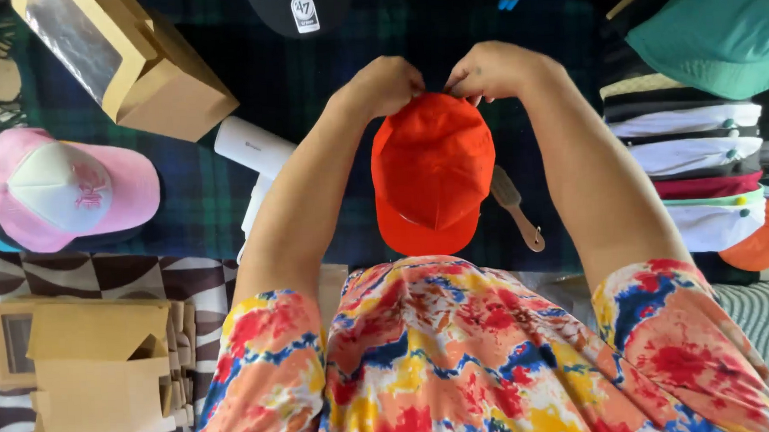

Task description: A person uses a wooden brush to clean or finish the surface of a red baseball cap, rotating it to reach all sides.

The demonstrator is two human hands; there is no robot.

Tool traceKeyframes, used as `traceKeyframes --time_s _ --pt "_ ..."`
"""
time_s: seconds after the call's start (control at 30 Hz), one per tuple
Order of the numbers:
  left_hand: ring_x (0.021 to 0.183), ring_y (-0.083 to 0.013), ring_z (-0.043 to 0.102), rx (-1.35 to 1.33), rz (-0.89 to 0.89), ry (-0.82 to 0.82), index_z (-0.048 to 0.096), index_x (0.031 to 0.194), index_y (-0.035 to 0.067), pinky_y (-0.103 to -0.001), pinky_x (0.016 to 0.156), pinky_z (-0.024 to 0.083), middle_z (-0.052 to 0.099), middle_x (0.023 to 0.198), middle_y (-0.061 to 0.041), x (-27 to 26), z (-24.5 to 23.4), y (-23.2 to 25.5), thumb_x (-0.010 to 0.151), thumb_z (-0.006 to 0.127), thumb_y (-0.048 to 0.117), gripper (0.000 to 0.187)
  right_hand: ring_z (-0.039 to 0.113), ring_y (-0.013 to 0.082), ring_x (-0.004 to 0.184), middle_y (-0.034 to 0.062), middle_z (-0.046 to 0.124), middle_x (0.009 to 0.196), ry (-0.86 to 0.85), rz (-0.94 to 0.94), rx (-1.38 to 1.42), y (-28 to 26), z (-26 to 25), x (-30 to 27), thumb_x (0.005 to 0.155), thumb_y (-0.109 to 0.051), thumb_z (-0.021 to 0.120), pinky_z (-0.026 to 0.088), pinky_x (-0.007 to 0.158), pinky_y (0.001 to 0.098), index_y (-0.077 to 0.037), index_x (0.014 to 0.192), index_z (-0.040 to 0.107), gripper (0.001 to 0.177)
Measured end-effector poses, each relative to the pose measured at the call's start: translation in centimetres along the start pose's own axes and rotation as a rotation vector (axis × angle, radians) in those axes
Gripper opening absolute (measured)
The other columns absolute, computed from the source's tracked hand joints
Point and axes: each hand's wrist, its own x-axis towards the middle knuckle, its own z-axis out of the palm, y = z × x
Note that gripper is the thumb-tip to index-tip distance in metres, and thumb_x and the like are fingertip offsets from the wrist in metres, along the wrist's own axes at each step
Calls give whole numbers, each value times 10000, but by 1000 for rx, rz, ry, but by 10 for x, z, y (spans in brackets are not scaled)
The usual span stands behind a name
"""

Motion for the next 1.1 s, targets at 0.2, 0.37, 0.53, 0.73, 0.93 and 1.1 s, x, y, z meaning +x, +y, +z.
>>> traceKeyframes --time_s 0.2,0.37,0.53,0.73,0.93,1.1 --pt "1027 -320 687 66 -75 -154 747 1198 161 -416 812 574 728 1166 -94 -2 -19 20 942 413 0 450 693 252 1040 100 760 1157 -142 57 74 -9 -11 17 969 -110 520 560 893 361 -140 1267 739 371" --pt "995 -309 701 -82 -207 -218 684 1296 162 -370 751 613 696 1228 -106 7 -2 8 988 383 -21 468 718 302 1000 109 755 1152 -106 87 99 7 26 56 976 -112 497 574 841 423 -135 1277 722 376" --pt "834 -346 739 -425 -296 -73 764 1110 119 -357 563 626 737 1096 -171 19 50 -31 899 345 -34 493 687 273 1090 102 719 1242 35 86 352 41 71 58 1003 -245 570 561 919 402 -166 1268 729 320" --pt "1130 -438 667 -768 -334 674 694 1225 32 -541 915 559 730 1158 -222 -86 149 -55 1048 561 463 485 714 259 769 117 712 922 563 -133 1320 146 202 41 1049 -377 672 646 648 401 -79 1178 708 327" --pt "780 -197 699 -1588 -349 473 703 1195 48 -329 654 640 707 926 -88 -126 292 -48 930 766 165 297 737 298 759 171 697 886 217 -116 1665 146 317 13 911 7 719 657 666 438 52 1190 640 294" --pt "649 -155 663 -1556 -348 451 706 1094 48 -277 579 605 675 819 -57 -126 297 -62 982 721 164 161 751 281 737 224 712 880 168 -11 1275 149 300 3 894 -132 778 639 652 366 89 1159 635 373"
